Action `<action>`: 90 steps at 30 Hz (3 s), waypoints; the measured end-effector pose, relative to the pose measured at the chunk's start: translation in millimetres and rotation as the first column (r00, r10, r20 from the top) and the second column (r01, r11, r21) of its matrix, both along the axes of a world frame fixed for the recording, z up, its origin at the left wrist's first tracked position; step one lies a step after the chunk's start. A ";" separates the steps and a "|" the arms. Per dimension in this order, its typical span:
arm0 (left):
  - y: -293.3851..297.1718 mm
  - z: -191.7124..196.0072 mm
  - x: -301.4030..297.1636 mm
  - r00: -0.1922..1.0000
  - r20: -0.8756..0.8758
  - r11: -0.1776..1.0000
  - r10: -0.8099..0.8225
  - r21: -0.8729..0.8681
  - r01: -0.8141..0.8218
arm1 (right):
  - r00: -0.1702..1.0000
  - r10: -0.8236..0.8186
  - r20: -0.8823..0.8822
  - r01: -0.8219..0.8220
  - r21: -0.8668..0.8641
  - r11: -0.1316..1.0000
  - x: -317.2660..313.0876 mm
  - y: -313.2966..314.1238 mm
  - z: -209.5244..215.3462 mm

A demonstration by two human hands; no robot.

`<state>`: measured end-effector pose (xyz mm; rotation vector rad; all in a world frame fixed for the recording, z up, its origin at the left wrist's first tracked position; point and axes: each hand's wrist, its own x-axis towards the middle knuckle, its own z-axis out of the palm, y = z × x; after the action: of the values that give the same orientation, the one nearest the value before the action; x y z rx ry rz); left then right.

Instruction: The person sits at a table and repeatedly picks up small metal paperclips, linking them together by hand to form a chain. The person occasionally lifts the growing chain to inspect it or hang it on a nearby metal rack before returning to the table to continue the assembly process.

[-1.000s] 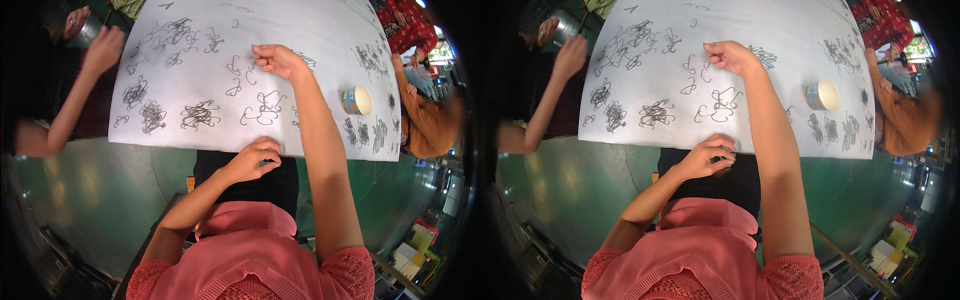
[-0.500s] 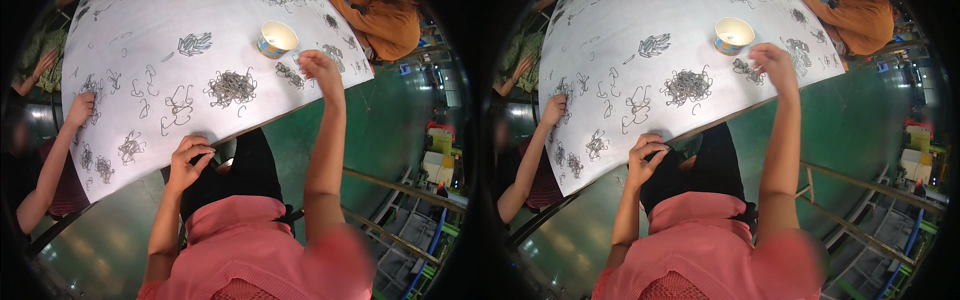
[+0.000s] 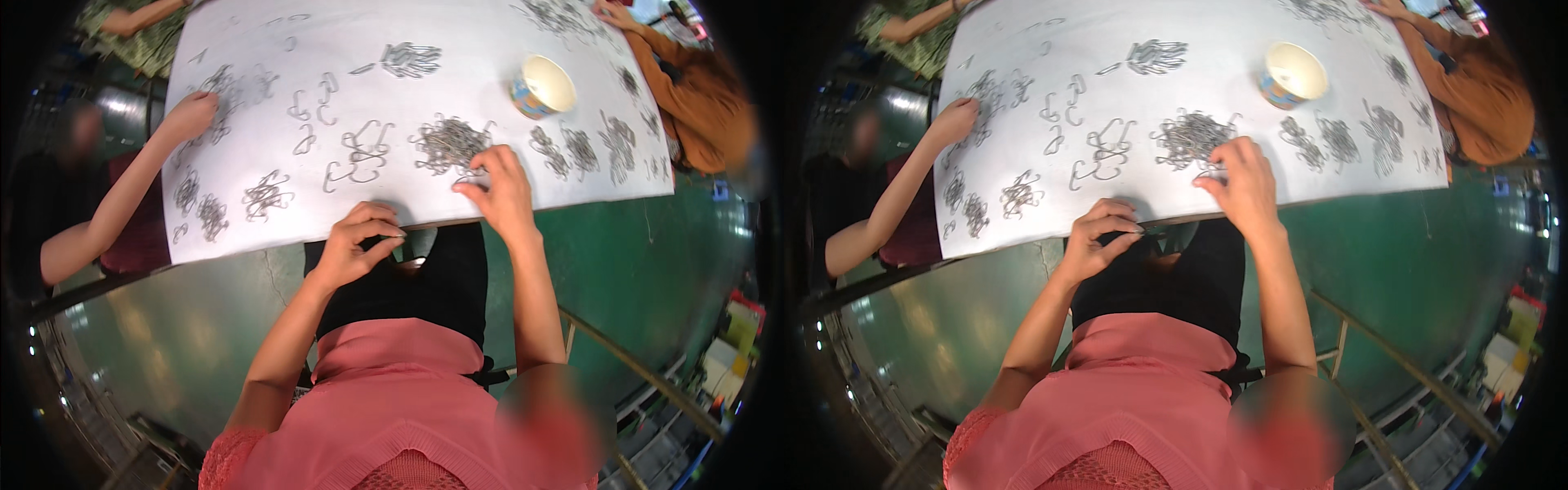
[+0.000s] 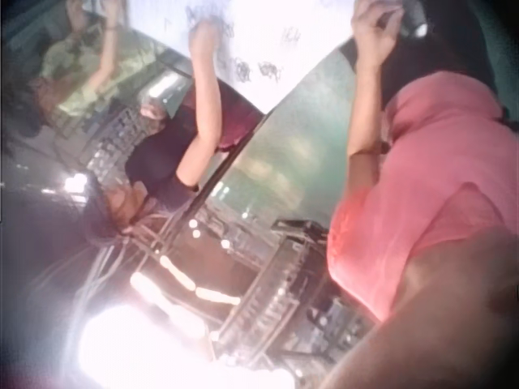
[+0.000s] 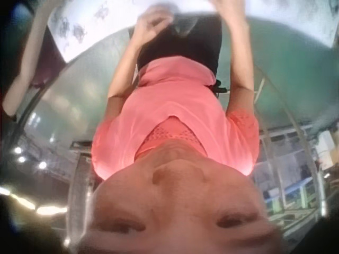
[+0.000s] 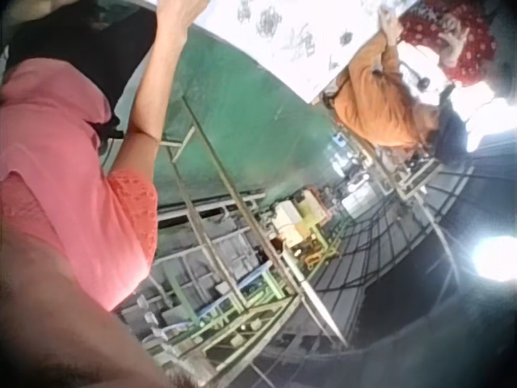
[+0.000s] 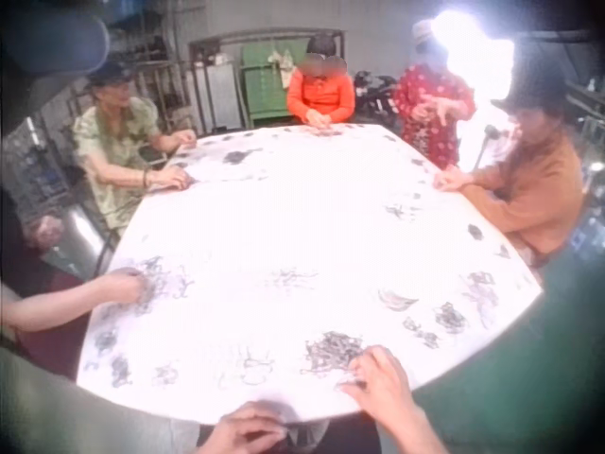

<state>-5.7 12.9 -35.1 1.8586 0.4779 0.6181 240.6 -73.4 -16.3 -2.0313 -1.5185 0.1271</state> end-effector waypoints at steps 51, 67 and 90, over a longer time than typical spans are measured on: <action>-46.5 38.2 -2.3 0.974 -0.060 0.942 0.217 -0.250 -0.225 | -0.051 -0.125 -0.991 0.097 -0.130 0.987 -104.6 -39.1 34.3; 141.9 2.0 56.7 0.839 -0.140 0.729 0.526 0.583 -0.360 | 0.556 0.131 -0.821 0.149 0.253 0.956 -121.5 -47.7 44.0; 57.5 63.4 49.2 0.967 -0.253 0.949 -0.030 -0.312 -0.052 | 0.338 0.241 -0.910 0.168 0.311 0.936 -113.3 -43.0 25.5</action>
<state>43.5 70.4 28.2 1.6320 0.7143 0.2871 127.3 -116.3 9.2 -1.1506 -0.6942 0.8522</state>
